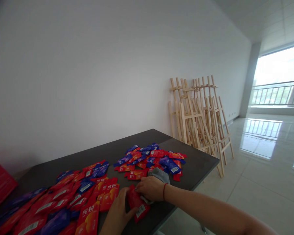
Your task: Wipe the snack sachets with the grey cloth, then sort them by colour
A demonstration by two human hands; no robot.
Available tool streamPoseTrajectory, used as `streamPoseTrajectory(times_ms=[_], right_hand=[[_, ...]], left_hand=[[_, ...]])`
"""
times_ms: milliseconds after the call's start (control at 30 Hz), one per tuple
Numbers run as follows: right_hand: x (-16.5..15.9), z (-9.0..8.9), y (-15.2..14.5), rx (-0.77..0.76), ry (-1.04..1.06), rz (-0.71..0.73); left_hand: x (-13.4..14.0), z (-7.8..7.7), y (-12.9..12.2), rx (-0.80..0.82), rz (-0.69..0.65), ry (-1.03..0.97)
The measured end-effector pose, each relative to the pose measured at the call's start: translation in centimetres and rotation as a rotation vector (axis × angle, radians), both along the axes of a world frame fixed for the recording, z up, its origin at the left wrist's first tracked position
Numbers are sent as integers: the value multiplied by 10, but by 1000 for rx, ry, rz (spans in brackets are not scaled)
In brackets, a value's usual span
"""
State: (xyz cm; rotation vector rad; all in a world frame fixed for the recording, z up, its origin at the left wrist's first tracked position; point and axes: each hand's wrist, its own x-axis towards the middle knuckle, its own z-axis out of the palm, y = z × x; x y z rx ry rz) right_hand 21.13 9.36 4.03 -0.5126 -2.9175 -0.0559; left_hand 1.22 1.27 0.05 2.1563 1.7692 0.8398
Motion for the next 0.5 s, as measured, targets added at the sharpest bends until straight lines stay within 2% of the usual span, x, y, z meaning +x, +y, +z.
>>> streamPoseTrajectory(times_ms=[100, 233, 433, 500], right_hand=[[12, 1, -10, 3, 14, 120], [13, -4, -22, 49, 23, 210], [-20, 0, -9, 136, 6, 65], [-29, 3, -4, 148, -21, 81]], left_hand=[[-3, -5, 4, -41, 12, -34], [-1, 0, 5, -70, -6, -3], [3, 9, 1, -77, -1, 7], [3, 10, 0, -81, 2, -4]])
